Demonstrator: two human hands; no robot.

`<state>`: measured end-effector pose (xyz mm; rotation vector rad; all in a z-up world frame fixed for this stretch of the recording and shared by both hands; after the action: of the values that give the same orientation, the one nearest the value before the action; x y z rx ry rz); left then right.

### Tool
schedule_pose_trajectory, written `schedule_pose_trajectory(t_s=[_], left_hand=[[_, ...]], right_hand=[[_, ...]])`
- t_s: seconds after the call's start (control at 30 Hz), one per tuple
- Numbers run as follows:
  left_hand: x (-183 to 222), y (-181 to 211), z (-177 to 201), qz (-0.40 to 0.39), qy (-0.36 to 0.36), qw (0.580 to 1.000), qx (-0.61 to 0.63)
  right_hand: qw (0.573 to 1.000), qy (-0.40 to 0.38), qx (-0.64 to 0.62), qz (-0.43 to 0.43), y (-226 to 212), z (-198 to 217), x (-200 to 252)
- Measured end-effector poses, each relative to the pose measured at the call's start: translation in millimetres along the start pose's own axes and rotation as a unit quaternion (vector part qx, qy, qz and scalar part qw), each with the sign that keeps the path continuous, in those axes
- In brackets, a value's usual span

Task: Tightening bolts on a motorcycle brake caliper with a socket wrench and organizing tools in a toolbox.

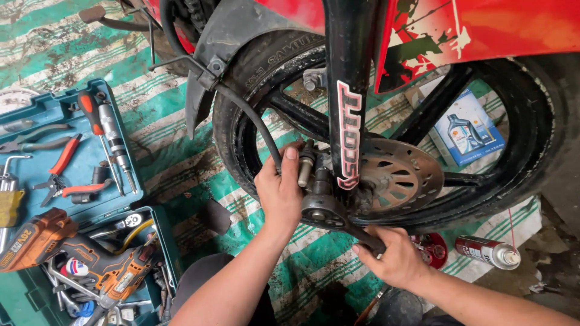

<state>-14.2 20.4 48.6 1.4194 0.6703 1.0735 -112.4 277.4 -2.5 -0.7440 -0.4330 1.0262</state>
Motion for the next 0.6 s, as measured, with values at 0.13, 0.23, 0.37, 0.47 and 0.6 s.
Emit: schedule_pose_trajectory(t_s=[0.13, 0.23, 0.37, 0.47, 0.6], left_hand=[[-1.2, -3.0, -1.2, 0.003, 0.009, 1.0, 0.004], [-2.5, -2.0, -1.2, 0.005, 0.013, 1.0, -0.007], [-2.4, -7.7, 2.2, 0.005, 0.012, 1.0, -0.01], [-5.0, -7.3, 4.2, 0.014, -0.003, 1.0, -0.008], [-7.9, -11.1, 5.6, 0.031, -0.024, 0.999, -0.024]], right_hand=[[1.0, 0.003, -0.017, -0.009, -0.4, -26.5, -3.2], [0.999, 0.026, -0.043, -0.002, -9.0, -34.4, -8.5], [0.999, 0.004, -0.024, -0.036, -6.0, -26.9, -7.3], [0.999, -0.02, -0.031, -0.035, -42.5, -2.7, -12.7], [0.999, 0.008, 0.015, -0.04, -79.7, 14.8, 0.6]])
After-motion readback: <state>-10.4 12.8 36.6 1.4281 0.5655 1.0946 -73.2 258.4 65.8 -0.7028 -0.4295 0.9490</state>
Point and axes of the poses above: each hand's wrist, its own x-axis away from the middle knuckle, its own z-axis out of the back of the hand, y = z × x, the point moved 1 cm from there along -x, towards the middle knuckle, and after that the axes turned 10 degrees about z, right-handed, at the moved point
